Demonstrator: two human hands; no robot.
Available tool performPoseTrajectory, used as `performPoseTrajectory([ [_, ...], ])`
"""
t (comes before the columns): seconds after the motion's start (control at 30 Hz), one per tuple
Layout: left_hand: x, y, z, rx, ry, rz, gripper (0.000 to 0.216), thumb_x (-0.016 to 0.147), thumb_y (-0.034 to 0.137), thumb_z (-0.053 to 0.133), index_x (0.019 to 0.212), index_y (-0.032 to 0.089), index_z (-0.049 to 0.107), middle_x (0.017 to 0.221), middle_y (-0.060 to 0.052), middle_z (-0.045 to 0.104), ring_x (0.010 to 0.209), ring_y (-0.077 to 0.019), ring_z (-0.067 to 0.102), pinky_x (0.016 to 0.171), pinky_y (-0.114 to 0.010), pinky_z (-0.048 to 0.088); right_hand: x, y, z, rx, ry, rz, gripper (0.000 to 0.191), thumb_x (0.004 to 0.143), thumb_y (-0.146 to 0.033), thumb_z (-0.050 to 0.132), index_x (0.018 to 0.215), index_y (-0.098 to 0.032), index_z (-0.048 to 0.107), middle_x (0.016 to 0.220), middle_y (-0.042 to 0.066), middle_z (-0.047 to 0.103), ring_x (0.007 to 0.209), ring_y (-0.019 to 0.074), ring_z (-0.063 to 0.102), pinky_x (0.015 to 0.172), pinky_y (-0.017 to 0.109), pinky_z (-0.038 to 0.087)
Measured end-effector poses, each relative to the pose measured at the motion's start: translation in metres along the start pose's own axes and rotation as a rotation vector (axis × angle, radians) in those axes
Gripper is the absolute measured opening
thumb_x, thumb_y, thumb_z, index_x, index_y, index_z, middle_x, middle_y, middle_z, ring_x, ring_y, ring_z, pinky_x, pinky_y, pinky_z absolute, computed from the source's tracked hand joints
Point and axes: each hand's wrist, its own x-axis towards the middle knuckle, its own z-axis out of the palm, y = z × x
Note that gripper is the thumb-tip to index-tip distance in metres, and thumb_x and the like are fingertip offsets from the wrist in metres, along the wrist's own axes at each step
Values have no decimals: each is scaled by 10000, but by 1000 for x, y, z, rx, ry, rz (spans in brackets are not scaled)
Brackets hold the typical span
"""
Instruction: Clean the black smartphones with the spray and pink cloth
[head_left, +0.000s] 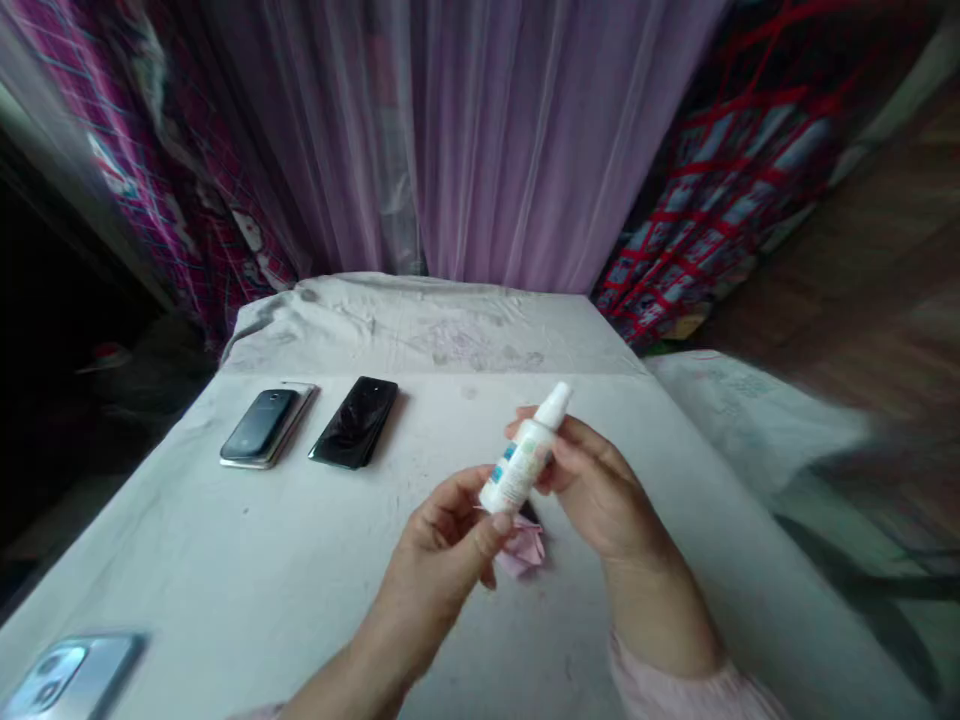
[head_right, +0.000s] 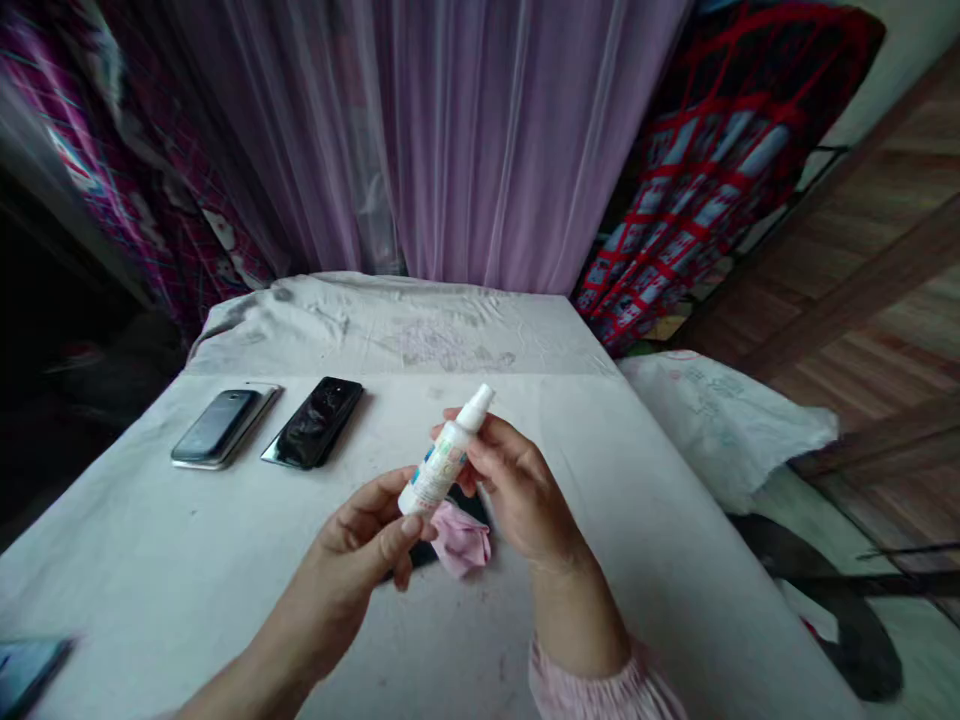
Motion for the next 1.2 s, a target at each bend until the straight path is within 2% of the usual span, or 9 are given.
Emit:
performPoseTrajectory([
  [0.17,4,0,0,8,-12,34,421,669,358,837,1024,196,678,680,34,638,515,-48,488,420,-124,390,0,1,-1,-40,2,-19,261,809,-348,627,1043,-274,713,954,37,718,589,99,490,528,227,384],
  [0.57,0,3,2,30,10,4,478,636,426,843,1023,192,690,693,7,653,576,-89,549,428,-143,386,0,1,-1,-63,21,-33,286,795,-384,631,1042,-259,704,922,39,712,578,108,479,513,239,369],
  [0.9,1,4,1,65,-73,0,439,740,455,761,1079,185,696,641,4,641,547,-84,545,449,-150,388,0,3,-1,-78,41,-37,278,785,-425,672,1004,-257,698,877,22,692,572,99,467,513,233,372],
  [1.2,-1,7,3,59,-86,-1,410,728,447,773,1049,198,716,678,-11,667,581,-93,569,452,-146,386,-1,2,-1,-52,40,-29,272,792,-427,672,1000,-254,700,875,23,690,571,95,466,507,223,375],
])
